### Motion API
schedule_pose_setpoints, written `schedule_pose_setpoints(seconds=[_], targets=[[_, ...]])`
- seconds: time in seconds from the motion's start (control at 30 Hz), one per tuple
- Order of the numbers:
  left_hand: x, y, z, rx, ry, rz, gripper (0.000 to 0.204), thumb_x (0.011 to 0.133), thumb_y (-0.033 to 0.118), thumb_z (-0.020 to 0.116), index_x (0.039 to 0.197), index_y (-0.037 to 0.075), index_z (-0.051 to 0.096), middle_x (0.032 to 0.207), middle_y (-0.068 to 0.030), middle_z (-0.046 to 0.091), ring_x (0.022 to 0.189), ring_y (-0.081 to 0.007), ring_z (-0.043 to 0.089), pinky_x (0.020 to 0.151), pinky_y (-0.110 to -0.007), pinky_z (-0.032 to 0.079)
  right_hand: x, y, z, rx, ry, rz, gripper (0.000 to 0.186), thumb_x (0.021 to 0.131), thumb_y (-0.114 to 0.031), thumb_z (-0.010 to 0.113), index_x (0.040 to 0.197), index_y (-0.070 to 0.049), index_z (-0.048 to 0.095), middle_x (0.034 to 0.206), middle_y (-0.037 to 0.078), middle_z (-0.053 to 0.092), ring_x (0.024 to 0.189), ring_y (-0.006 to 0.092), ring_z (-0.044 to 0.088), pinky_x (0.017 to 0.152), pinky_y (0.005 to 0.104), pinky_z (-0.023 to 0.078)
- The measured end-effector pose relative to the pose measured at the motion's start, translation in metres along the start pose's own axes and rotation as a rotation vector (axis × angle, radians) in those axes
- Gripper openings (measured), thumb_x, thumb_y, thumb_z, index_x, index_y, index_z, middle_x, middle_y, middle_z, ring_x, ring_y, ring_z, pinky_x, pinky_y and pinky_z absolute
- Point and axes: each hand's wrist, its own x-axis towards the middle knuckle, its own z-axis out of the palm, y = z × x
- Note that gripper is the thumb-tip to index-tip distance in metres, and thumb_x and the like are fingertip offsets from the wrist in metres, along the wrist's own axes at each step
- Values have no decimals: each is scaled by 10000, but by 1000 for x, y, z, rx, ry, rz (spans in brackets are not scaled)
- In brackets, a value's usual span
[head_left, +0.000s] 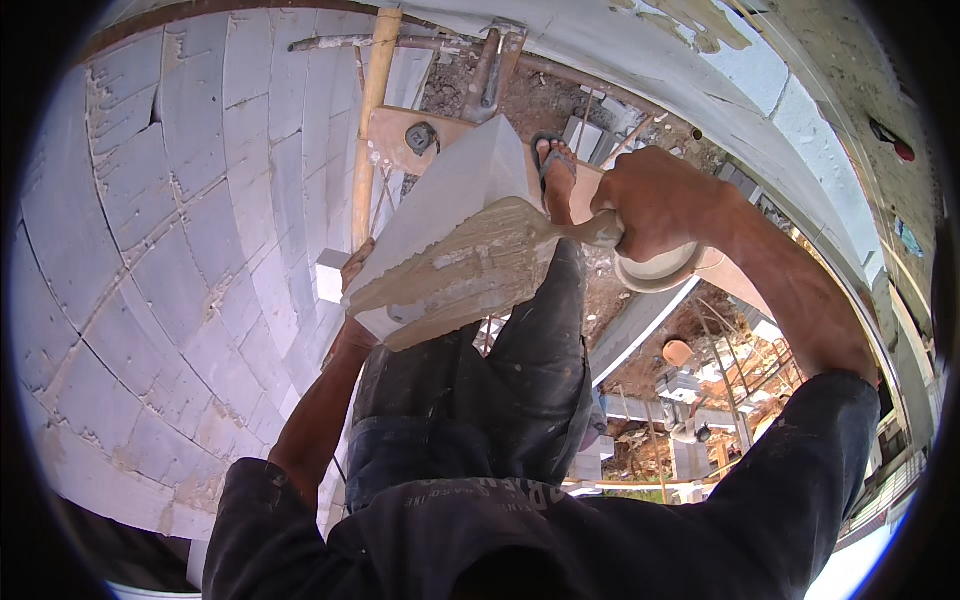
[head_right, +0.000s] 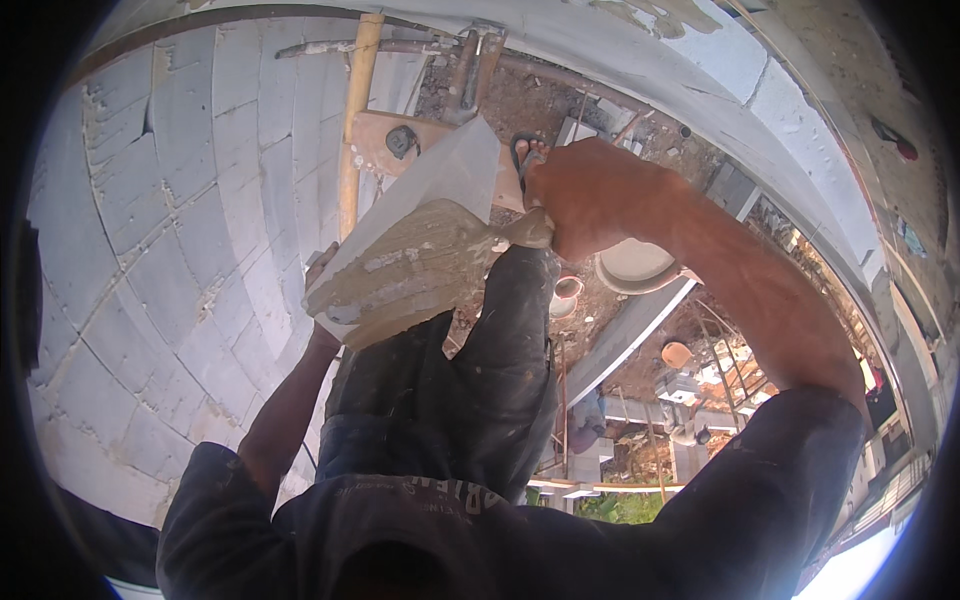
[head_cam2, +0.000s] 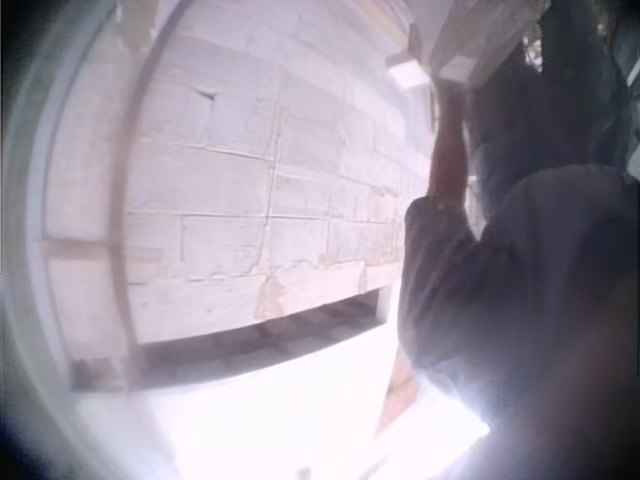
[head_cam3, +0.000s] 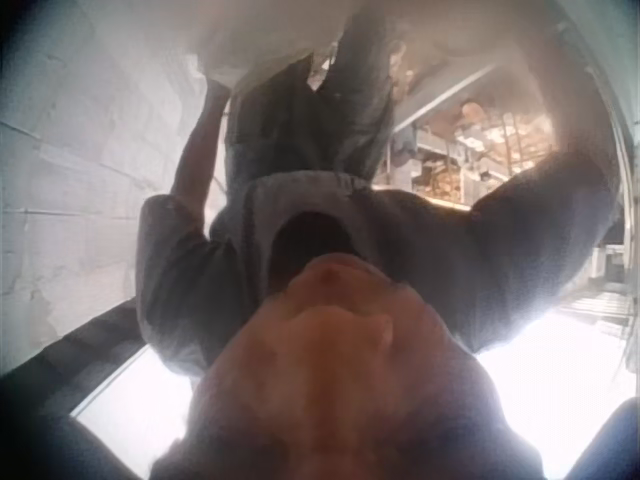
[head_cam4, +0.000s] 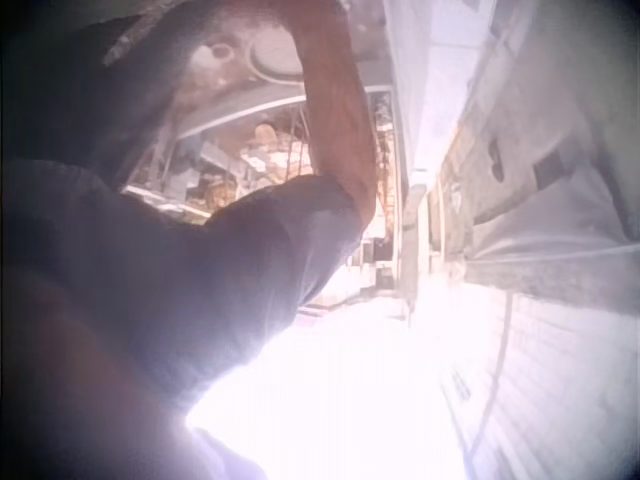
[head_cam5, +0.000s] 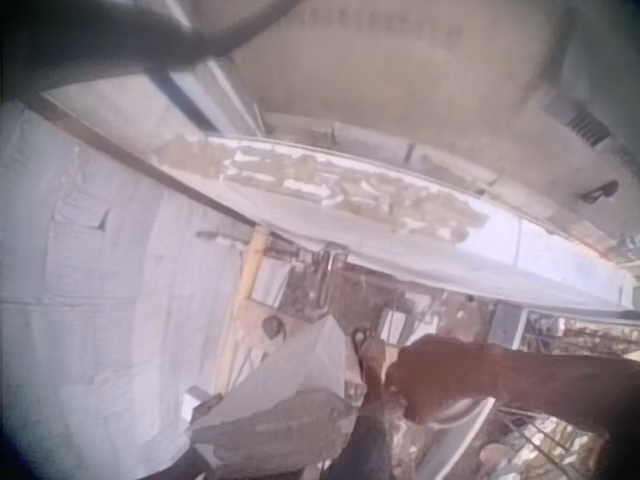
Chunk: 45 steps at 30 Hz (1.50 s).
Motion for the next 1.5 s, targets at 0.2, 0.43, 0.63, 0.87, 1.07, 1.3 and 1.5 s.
schedule_pose_setpoints(seconds=[0.2,0.43,0.63,0.87,1.07,1.3,1.5], targets=[[15,30,1,-548,-7,-287,592,905,320,655,1351,38,388,1339,-142,464,1262,-263,477,1061,-387,415,-83,93,83,28,84,277,396,603,-175,714,984,-72,743,792,170,698,777,348,685,753,421,554],[3,47,-5,-791,64,-464,522,943,340,602,1321,18,444,1314,-146,504,1227,-276,517,1043,-403,438,-217,100,319,262,20,1007,412,693,-290,652,1060,-105,665,849,184,701,825,363,684,753,454,544],[1,51,0,-661,25,-433,507,956,335,579,1326,15,447,1319,-149,507,1225,-275,521,1048,-411,436,-152,138,414,316,61,1182,432,702,-159,651,1113,-42,590,1009,213,676,970,374,660,845,474,522],[4,47,8,-718,31,-370,491,971,329,552,1332,11,450,1325,-152,510,1222,-275,526,1054,-420,432,30,105,282,300,608,508,872,678,-262,809,1431,-125,390,1358,170,450,1282,375,411,1079,525,326],[-4,33,9,-929,81,-297,479,985,323,529,1336,7,453,1330,-154,512,1219,-274,531,1059,-428,430,160,61,173,53,494,41,1216,521,-316,874,1521,-147,202,1541,171,230,1424,407,228,1184,497,210],[1,14,-19,-272,91,12,500,992,370,503,1405,110,395,1392,-152,465,1254,-271,510,1067,-452,423,210,57,169,205,582,-378,1170,442,-259,892,1416,-32,285,1403,228,395,1307,414,404,1139,471,294],[18,41,-11,-591,324,-255,493,975,434,487,1354,123,432,1295,-122,499,1184,-249,538,962,-432,471,225,35,166,212,681,-410,1083,498,-273,882,1363,10,295,1321,253,425,1231,433,446,1087,496,341]])
